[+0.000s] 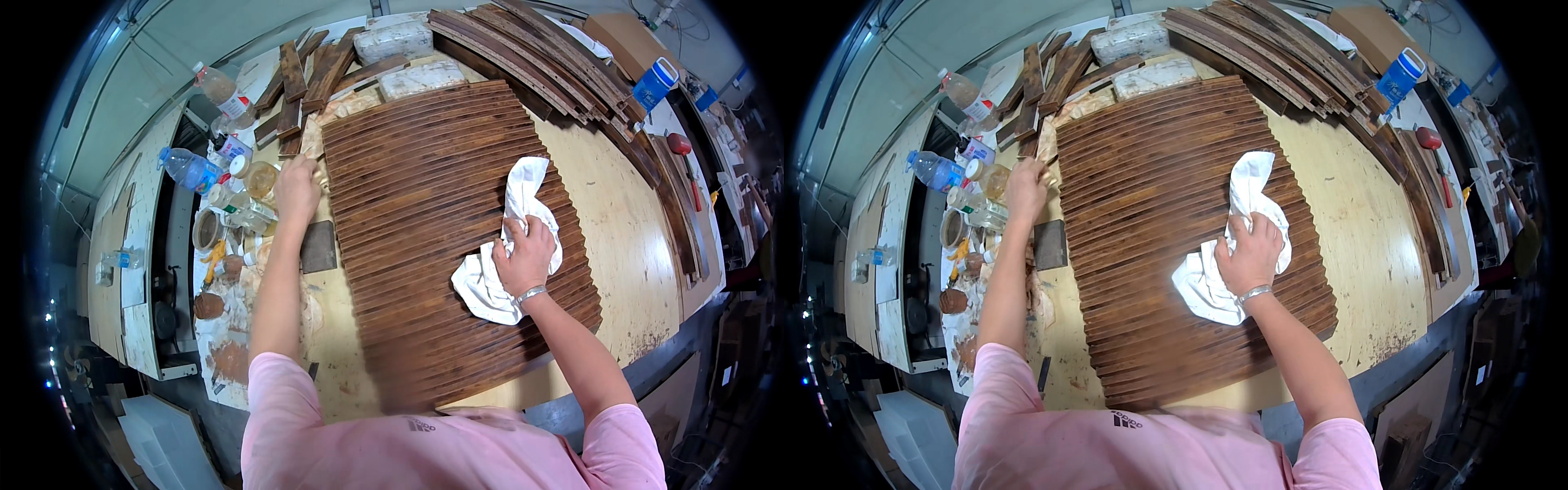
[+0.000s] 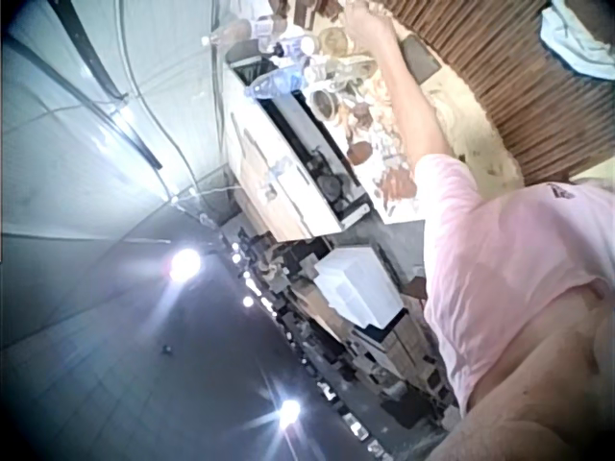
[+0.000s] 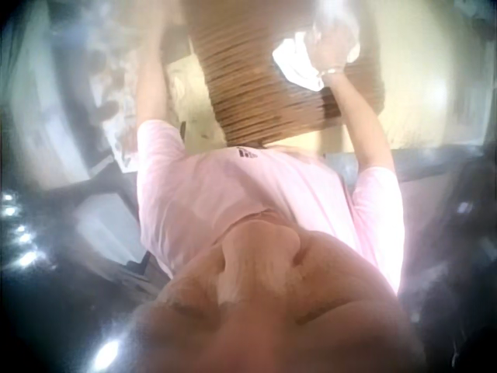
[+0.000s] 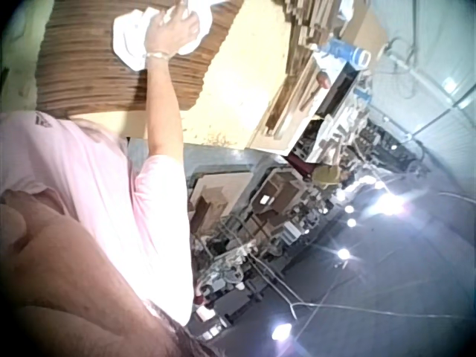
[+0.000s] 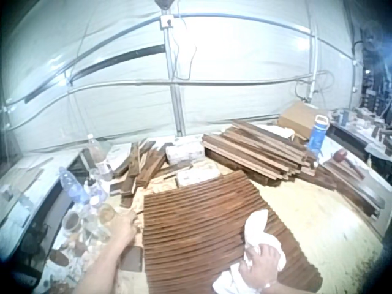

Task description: The person wipes a ribbed wooden panel with a white cloth, applies a liquid from a bottle to the cloth, and continues polishing the surface and edges of the wood.

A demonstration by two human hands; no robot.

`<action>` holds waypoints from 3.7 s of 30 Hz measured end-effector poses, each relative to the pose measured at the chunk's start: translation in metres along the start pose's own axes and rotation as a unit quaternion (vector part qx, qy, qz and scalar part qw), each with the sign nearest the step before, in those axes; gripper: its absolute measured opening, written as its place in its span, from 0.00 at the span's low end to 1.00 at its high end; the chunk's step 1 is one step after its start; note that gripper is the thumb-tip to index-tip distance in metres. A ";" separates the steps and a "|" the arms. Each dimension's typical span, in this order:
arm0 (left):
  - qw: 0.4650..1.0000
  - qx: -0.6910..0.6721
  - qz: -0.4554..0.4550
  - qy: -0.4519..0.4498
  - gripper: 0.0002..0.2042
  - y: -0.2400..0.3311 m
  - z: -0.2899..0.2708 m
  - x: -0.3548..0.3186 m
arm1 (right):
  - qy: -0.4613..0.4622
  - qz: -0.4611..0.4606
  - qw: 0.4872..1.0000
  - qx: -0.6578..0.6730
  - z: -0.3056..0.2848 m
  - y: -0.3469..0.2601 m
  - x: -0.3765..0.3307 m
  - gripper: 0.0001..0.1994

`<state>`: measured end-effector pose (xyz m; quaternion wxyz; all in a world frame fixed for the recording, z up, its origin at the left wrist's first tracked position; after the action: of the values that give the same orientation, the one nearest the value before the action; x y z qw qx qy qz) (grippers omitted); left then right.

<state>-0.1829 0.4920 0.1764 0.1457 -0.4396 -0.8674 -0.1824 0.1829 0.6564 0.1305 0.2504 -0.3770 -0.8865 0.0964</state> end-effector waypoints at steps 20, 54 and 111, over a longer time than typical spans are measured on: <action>0.997 0.069 -0.033 0.022 0.06 -0.018 0.035 0.010 | 0.008 -0.002 1.000 0.002 -0.002 0.001 -0.001 0.20; 0.995 0.016 0.020 -0.095 0.04 -0.022 0.006 -0.031 | 0.026 -0.005 1.000 0.001 -0.002 -0.002 -0.002 0.19; 0.868 -0.173 -0.464 0.021 0.10 -0.154 -0.124 -0.420 | 0.022 -0.025 0.997 -0.066 0.011 0.004 -0.004 0.18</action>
<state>-0.0570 0.0548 0.0839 -0.0164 -0.0004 -0.9226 -0.3854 0.1822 0.6569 0.1178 0.2471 -0.3727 -0.8941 0.0235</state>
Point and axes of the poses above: each hand's wrist, its own x-axis towards the middle knuckle, its own z-axis out of the palm, y = z × x, the point moved 9 cm from there along x, towards the middle knuckle
